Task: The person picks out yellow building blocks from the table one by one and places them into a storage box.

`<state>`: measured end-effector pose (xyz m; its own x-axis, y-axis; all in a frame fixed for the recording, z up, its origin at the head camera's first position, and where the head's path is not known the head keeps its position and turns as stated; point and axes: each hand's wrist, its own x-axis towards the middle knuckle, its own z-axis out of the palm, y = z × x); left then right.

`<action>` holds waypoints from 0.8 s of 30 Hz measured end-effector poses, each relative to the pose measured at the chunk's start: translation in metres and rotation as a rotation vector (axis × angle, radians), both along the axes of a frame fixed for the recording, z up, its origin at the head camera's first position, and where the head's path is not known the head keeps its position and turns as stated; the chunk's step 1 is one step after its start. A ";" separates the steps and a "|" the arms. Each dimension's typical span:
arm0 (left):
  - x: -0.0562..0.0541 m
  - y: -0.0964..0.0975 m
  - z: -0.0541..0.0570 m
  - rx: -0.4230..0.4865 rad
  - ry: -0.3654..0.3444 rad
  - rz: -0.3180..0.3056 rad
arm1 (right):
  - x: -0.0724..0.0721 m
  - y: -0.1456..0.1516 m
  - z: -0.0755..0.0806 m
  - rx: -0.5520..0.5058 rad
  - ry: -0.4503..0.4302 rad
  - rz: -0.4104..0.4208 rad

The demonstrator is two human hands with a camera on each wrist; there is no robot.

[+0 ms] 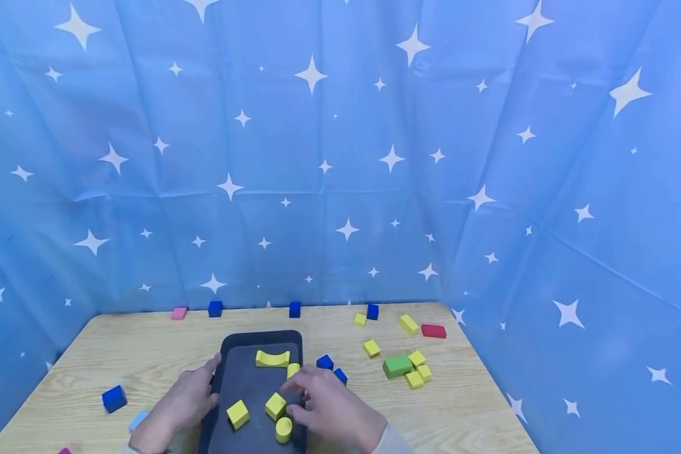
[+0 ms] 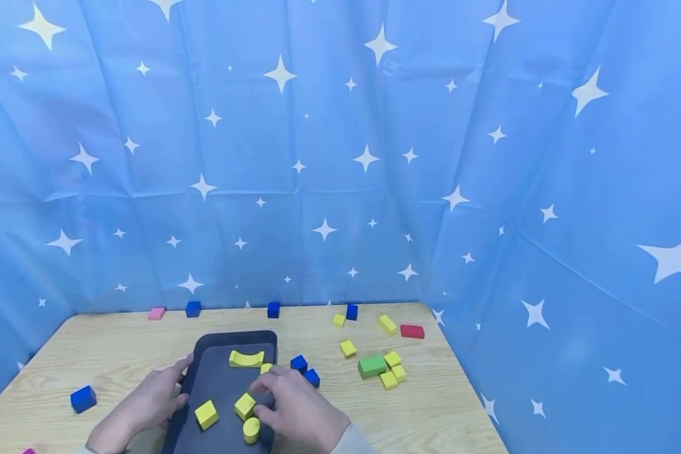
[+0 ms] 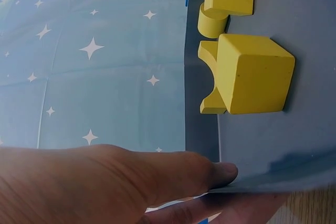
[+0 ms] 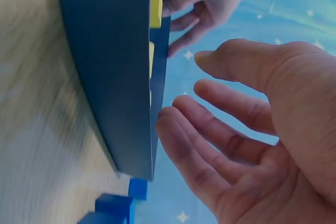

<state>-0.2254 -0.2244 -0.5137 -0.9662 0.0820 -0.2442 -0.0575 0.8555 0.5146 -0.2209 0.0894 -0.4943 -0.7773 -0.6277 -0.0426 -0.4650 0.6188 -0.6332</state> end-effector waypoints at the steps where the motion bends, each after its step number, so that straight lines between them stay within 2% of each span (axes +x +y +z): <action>1: 0.000 0.000 0.000 -0.003 -0.006 -0.001 | -0.001 0.002 0.000 -0.014 0.008 -0.009; 5: 0.001 0.000 -0.002 -0.004 -0.026 0.002 | -0.006 0.012 -0.002 -0.026 0.078 -0.040; 11: 0.001 0.001 0.000 0.004 0.004 -0.001 | -0.027 0.027 0.002 -0.025 0.178 -0.103; 17: 0.001 0.002 0.001 0.005 0.018 -0.011 | -0.045 0.044 0.007 -0.022 0.235 -0.161; 24: 0.003 0.001 0.002 0.004 0.039 -0.016 | -0.065 0.063 0.005 0.036 0.279 -0.236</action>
<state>-0.2220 -0.2229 -0.5119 -0.9735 0.0987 -0.2062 -0.0234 0.8542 0.5194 -0.2858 0.1524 -0.4891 -0.8853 -0.4319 0.1723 -0.4586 0.7493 -0.4778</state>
